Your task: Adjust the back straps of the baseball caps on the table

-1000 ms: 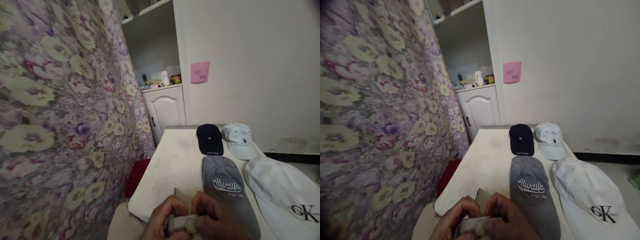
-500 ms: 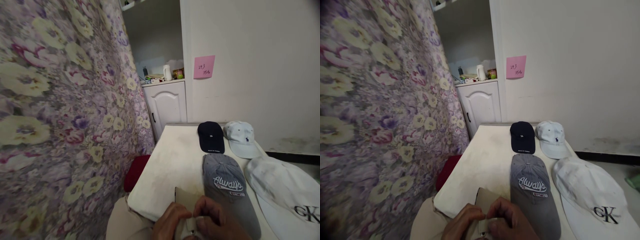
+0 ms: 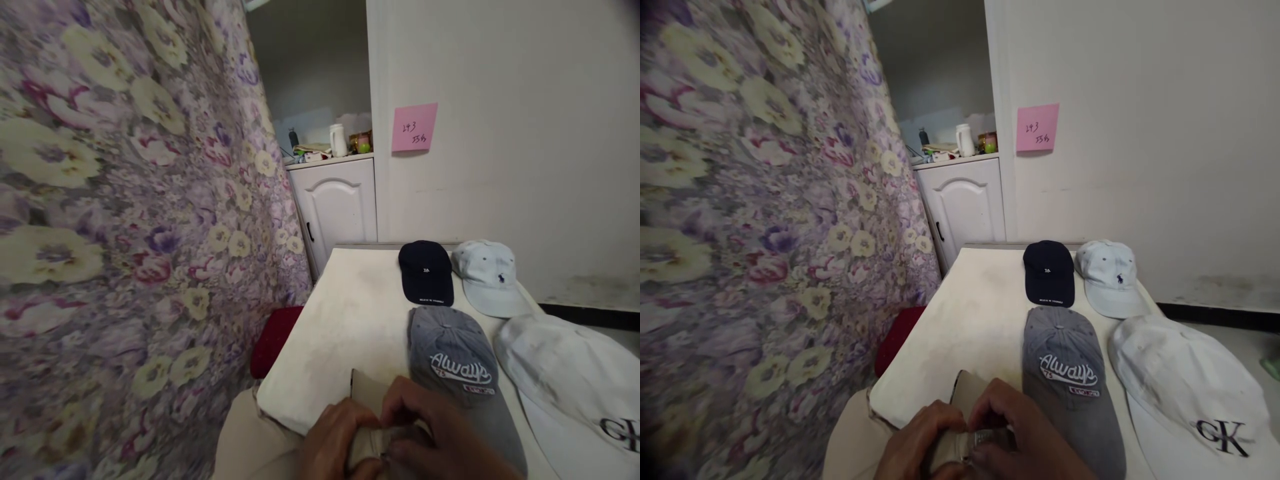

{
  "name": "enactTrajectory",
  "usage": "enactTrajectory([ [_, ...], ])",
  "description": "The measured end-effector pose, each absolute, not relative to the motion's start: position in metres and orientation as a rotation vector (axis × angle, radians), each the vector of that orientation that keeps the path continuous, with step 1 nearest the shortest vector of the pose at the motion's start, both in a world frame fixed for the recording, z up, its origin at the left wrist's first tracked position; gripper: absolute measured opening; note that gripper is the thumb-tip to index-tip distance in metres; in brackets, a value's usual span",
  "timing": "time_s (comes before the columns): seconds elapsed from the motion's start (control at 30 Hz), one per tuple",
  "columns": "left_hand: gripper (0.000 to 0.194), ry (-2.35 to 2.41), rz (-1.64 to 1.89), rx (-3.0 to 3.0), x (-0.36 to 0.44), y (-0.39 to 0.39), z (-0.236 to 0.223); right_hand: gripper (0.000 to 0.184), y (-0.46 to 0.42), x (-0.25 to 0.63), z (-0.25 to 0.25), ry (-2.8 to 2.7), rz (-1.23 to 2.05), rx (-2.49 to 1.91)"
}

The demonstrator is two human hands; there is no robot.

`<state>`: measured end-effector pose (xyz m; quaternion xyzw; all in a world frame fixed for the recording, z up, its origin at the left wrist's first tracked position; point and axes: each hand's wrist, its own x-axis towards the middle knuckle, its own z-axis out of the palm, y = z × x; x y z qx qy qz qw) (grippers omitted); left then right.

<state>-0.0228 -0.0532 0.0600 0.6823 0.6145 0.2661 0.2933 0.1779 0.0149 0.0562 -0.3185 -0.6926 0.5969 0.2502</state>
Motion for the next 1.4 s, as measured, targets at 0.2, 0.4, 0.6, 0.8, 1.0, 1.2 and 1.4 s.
enactTrajectory([
  [0.2,0.039,1.451,1.026,2.112,-0.032,-0.051,0.061,0.019,0.017,0.169,0.053,-1.613,1.873,-0.685],
  [0.4,0.026,1.522,0.821,1.952,-0.024,-0.052,0.062,0.017,0.012,0.172,0.044,-1.747,1.752,-0.832],
  [0.6,0.038,1.531,0.726,1.884,-0.018,-0.052,0.066,0.016,0.014,0.174,0.043,-1.818,1.651,-0.791],
  [0.8,0.04,1.547,0.706,1.848,-0.018,-0.051,0.067,0.011,0.015,0.173,0.036,-1.795,1.734,-0.624],
  [1.0,0.038,1.57,0.692,1.75,-0.014,-0.052,0.073,0.008,0.013,0.174,0.034,-1.826,1.573,-0.583],
  [1.2,0.035,1.537,0.663,1.641,-0.012,-0.048,0.076,0.015,0.012,0.175,0.036,-1.803,1.613,-0.641],
  [1.4,0.039,1.584,0.579,1.758,-0.012,-0.051,0.07,0.019,0.01,0.172,0.035,-1.783,1.602,-0.665],
])
